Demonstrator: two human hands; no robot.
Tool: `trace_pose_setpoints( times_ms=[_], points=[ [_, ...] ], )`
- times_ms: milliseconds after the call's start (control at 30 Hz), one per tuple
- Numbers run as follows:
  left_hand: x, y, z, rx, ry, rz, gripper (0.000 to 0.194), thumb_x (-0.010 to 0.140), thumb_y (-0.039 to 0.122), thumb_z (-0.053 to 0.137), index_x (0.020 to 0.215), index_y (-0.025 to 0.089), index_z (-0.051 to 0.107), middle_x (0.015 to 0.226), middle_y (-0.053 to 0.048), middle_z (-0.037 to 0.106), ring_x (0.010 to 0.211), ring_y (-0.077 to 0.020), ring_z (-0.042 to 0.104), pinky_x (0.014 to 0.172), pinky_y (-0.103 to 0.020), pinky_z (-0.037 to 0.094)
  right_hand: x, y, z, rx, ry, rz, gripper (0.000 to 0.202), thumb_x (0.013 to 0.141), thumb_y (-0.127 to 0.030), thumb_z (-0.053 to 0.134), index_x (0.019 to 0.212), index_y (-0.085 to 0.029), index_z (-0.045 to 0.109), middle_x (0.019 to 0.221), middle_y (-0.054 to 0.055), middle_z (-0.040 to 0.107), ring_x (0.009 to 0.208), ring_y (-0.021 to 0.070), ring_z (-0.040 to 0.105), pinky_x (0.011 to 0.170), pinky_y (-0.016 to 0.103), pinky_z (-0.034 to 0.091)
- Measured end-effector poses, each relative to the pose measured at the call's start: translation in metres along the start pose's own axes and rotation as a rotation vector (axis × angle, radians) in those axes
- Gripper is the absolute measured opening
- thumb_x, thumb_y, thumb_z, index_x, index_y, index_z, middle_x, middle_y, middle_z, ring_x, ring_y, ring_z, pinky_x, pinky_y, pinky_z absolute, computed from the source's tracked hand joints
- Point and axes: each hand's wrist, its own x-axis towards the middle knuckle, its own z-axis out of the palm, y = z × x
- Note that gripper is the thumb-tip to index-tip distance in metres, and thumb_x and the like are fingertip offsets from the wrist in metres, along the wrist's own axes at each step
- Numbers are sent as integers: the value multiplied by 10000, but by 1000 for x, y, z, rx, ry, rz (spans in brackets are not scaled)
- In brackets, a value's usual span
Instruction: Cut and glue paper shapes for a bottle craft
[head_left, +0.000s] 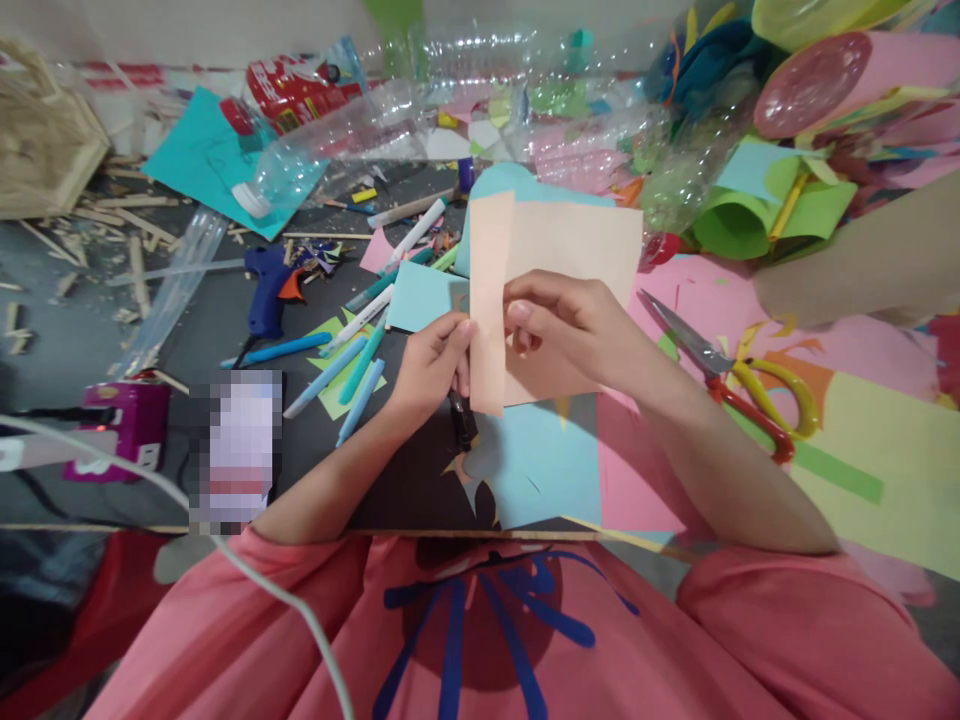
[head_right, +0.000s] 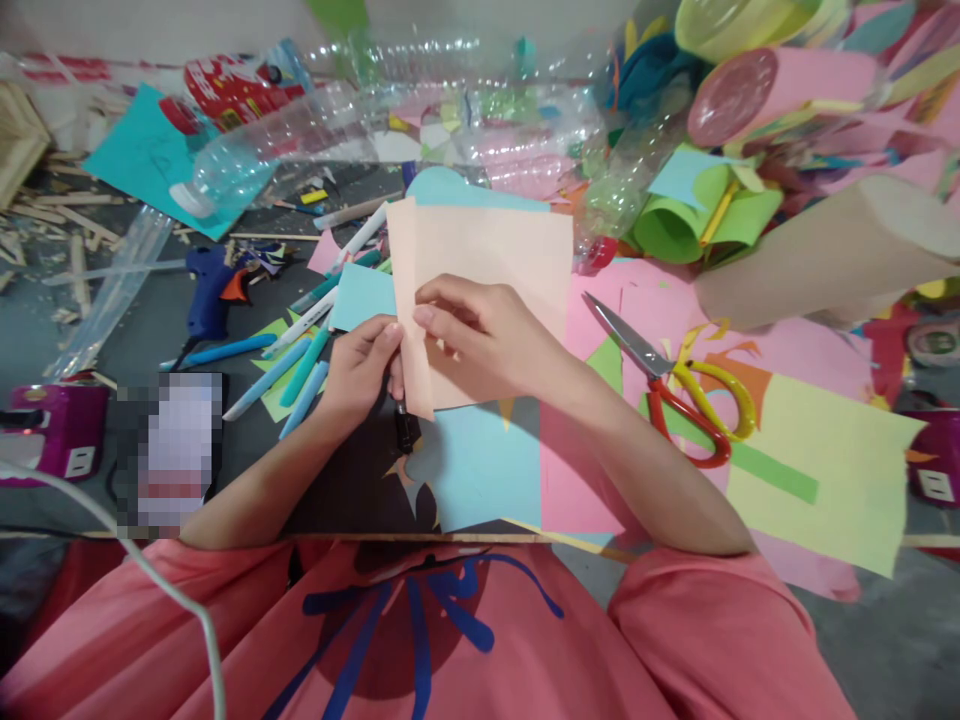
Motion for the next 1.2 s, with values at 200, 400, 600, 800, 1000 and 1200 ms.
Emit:
trace_pose_setpoints(
  times_ms=[200,400,600,800,1000,1200],
  points=[
    [0,-5,-1,23,-37,-35,460,849,616,538,628,215,488,406,45,504,355,-97,459,386,-217,349,0,4,4,-96,-97,-47,222,940,-263,465,1046,-159,630,938,46,679,750,127,611,709,271,479],
    [0,-6,-4,81,-24,33,485,739,680,590,642,207,547,587,-5,561,587,-154,544,549,-269,440,1,8,7,-239,-105,-24,297,891,-267,504,1137,-177,644,989,49,705,797,160,640,722,287,491],
    [2,-6,-5,74,99,-125,270,729,451,655,714,187,603,675,-9,613,727,-187,599,650,-292,483,0,3,4,-314,-73,-51,283,908,-272,505,1125,-189,668,1047,65,715,846,177,649,765,310,510],
    [15,-20,-16,-248,541,-89,178,808,408,582,827,232,598,890,-14,715,901,-188,684,778,-320,570,-3,-6,-21,-261,250,-36,147,917,-270,570,1006,-210,670,890,23,687,707,128,631,636,262,498],
    [25,-23,-34,-201,617,131,265,916,473,444,967,293,633,1101,19,730,1244,-185,583,1037,-363,518,-4,-13,-46,-125,506,-151,46,896,-250,642,903,-215,671,736,0,644,595,91,614,546,236,470],
    [25,-27,-29,-185,549,60,314,889,520,459,1023,291,626,1185,-17,709,1224,-209,606,988,-361,563,-19,-31,-58,-243,515,-94,168,879,-370,669,955,-221,670,747,-4,621,621,100,610,580,280,452]
  ],
)
